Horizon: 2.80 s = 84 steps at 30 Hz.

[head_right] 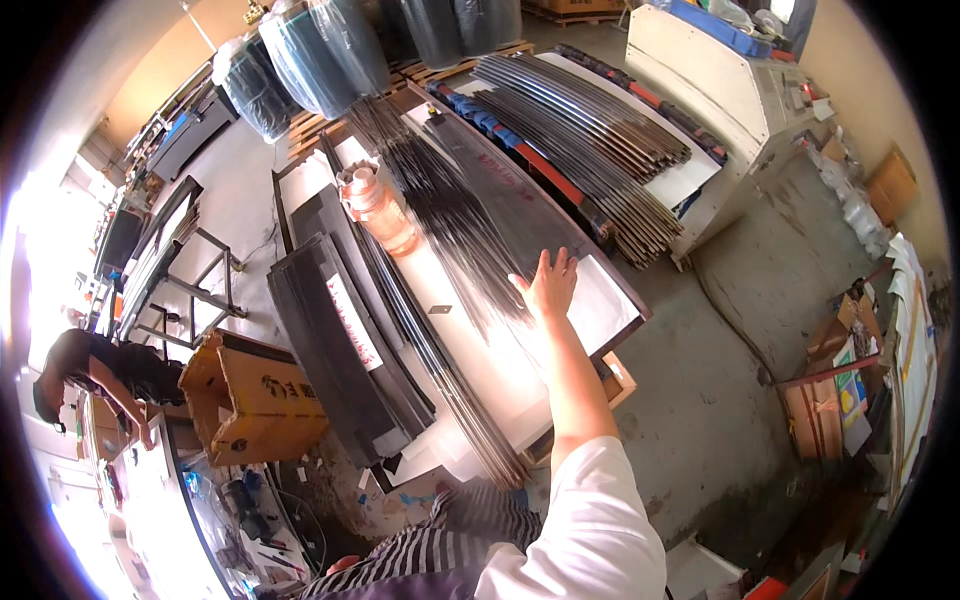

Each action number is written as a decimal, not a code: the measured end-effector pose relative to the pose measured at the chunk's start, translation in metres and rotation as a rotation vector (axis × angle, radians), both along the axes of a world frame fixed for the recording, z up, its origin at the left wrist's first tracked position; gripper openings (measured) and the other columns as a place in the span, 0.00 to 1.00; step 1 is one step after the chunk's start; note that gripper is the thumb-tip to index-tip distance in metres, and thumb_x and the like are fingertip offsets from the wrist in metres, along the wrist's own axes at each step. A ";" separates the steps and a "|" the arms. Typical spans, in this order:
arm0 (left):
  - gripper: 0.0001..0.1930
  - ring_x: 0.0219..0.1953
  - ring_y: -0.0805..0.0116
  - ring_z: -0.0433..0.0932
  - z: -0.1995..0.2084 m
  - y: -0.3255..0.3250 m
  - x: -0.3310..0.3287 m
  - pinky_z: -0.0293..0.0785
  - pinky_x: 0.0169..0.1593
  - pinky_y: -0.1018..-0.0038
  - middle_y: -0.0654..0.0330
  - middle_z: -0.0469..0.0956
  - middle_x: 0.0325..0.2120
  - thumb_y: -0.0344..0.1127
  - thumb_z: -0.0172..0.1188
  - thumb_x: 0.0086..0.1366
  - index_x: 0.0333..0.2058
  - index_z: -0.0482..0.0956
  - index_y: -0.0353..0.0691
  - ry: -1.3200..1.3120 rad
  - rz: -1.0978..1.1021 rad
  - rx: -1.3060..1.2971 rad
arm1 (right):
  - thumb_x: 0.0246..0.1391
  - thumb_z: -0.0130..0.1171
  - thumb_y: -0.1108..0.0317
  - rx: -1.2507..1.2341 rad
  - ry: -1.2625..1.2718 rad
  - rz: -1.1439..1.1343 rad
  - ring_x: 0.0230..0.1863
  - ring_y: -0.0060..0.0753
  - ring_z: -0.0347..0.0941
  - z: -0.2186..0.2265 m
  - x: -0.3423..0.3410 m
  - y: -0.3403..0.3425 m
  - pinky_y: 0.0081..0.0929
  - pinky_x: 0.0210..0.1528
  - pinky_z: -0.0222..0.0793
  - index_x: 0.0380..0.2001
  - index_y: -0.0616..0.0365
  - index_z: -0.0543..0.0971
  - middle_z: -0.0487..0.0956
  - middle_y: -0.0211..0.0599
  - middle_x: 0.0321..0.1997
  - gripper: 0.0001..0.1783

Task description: The person organizes long metal rods on a large workbench and then moves to a machine to process a single rod. They return to the workbench to peel backing from small adhesive squares and apply them to the metal rods. The person also handles a roll of white tape and continues to arrange the rods and adhesive pieces.

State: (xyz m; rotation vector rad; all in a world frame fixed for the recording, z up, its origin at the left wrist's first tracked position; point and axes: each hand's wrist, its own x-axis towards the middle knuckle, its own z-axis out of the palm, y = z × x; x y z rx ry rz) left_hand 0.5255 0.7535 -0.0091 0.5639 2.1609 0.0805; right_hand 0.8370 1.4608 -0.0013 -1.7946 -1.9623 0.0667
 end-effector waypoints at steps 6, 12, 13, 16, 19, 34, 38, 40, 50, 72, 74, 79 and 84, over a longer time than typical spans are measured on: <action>0.19 0.44 0.54 0.80 -0.001 -0.015 0.017 0.76 0.48 0.63 0.54 0.82 0.40 0.48 0.59 0.57 0.45 0.81 0.45 -0.006 0.071 0.012 | 0.44 0.65 0.39 -0.332 -0.090 -0.104 0.65 0.60 0.57 0.027 -0.020 0.019 0.50 0.59 0.64 0.53 0.51 0.74 0.65 0.48 0.63 0.38; 0.19 0.44 0.53 0.80 -0.017 -0.040 0.022 0.76 0.48 0.63 0.53 0.82 0.40 0.48 0.59 0.58 0.44 0.81 0.45 -0.031 0.108 0.025 | 0.43 0.70 0.49 -0.313 0.117 -0.137 0.60 0.54 0.63 -0.005 -0.003 0.040 0.45 0.55 0.70 0.51 0.54 0.74 0.71 0.46 0.56 0.33; 0.19 0.44 0.53 0.80 -0.019 -0.048 0.024 0.76 0.48 0.63 0.53 0.82 0.41 0.48 0.59 0.58 0.44 0.81 0.45 -0.035 0.120 0.021 | 0.43 0.70 0.50 -0.284 0.112 -0.171 0.60 0.54 0.63 -0.001 -0.009 0.032 0.45 0.56 0.69 0.52 0.55 0.73 0.70 0.47 0.57 0.34; 0.19 0.44 0.53 0.80 -0.023 -0.067 0.026 0.76 0.48 0.62 0.53 0.81 0.41 0.48 0.59 0.58 0.44 0.81 0.44 -0.048 0.143 0.016 | 0.44 0.70 0.55 -0.131 0.119 -0.231 0.60 0.54 0.63 0.016 -0.032 0.003 0.44 0.59 0.66 0.56 0.58 0.69 0.68 0.52 0.57 0.37; 0.19 0.44 0.53 0.80 -0.029 -0.075 0.023 0.76 0.49 0.62 0.53 0.81 0.41 0.48 0.58 0.58 0.44 0.81 0.44 -0.062 0.146 0.025 | 0.44 0.66 0.67 0.184 0.238 -0.146 0.60 0.57 0.62 0.022 -0.048 -0.030 0.47 0.62 0.61 0.57 0.62 0.65 0.66 0.55 0.58 0.36; 0.20 0.45 0.51 0.80 -0.079 -0.215 0.040 0.75 0.49 0.61 0.51 0.81 0.41 0.48 0.57 0.58 0.43 0.82 0.42 -0.017 0.403 0.169 | 0.57 0.53 0.57 -0.719 -0.171 1.796 0.45 0.47 0.77 0.070 -0.192 -0.497 0.40 0.47 0.73 0.48 0.55 0.77 0.80 0.44 0.43 0.19; 0.20 0.45 0.51 0.80 -0.116 -0.326 0.095 0.75 0.49 0.61 0.51 0.81 0.41 0.48 0.57 0.58 0.43 0.82 0.42 0.076 0.515 0.194 | 0.55 0.55 0.55 -0.760 -0.298 1.700 0.48 0.49 0.75 0.088 -0.220 -0.530 0.43 0.49 0.71 0.50 0.54 0.75 0.79 0.45 0.46 0.22; 0.19 0.43 0.51 0.80 -0.136 -0.351 0.113 0.76 0.49 0.60 0.49 0.81 0.40 0.47 0.57 0.57 0.42 0.82 0.42 0.143 0.646 0.182 | 0.55 0.55 0.55 -0.635 -0.381 1.727 0.47 0.48 0.75 0.079 -0.233 -0.547 0.41 0.49 0.71 0.50 0.54 0.74 0.79 0.45 0.45 0.22; 0.20 0.46 0.58 0.80 -0.083 -0.407 0.112 0.74 0.52 0.66 0.54 0.82 0.41 0.42 0.60 0.58 0.49 0.78 0.41 0.108 1.170 0.196 | 0.54 0.58 0.59 -0.649 -0.717 1.958 0.47 0.47 0.76 0.075 -0.357 -0.682 0.39 0.49 0.71 0.51 0.56 0.74 0.80 0.45 0.43 0.23; 0.20 0.49 0.59 0.79 -0.097 -0.467 0.020 0.73 0.55 0.67 0.51 0.81 0.43 0.42 0.62 0.56 0.46 0.80 0.40 0.116 1.703 0.098 | 0.56 0.53 0.60 -0.288 -1.227 2.252 0.44 0.53 0.77 -0.022 -0.737 -0.831 0.46 0.46 0.73 0.44 0.55 0.77 0.81 0.51 0.39 0.16; 0.20 0.49 0.58 0.78 -0.087 -0.464 0.001 0.73 0.54 0.67 0.50 0.80 0.44 0.40 0.60 0.57 0.47 0.79 0.38 0.135 1.744 0.171 | 0.56 0.48 0.65 -0.252 -1.117 2.358 0.40 0.53 0.78 -0.034 -0.764 -0.858 0.47 0.42 0.73 0.45 0.55 0.77 0.81 0.51 0.36 0.16; 0.17 0.47 0.55 0.78 -0.066 -0.491 -0.057 0.73 0.53 0.65 0.49 0.79 0.41 0.37 0.59 0.58 0.45 0.79 0.37 0.268 1.687 0.236 | 0.55 0.48 0.67 -0.291 -1.056 2.550 0.41 0.51 0.77 0.011 -0.794 -0.969 0.45 0.43 0.72 0.47 0.56 0.77 0.80 0.51 0.39 0.17; 0.16 0.45 0.56 0.79 -0.037 -0.564 -0.147 0.74 0.51 0.65 0.50 0.79 0.39 0.33 0.59 0.59 0.46 0.78 0.38 0.537 1.618 0.314 | 0.53 0.50 0.68 -0.521 -0.862 2.644 0.45 0.51 0.76 0.022 -0.792 -1.044 0.42 0.48 0.72 0.47 0.57 0.77 0.80 0.51 0.41 0.17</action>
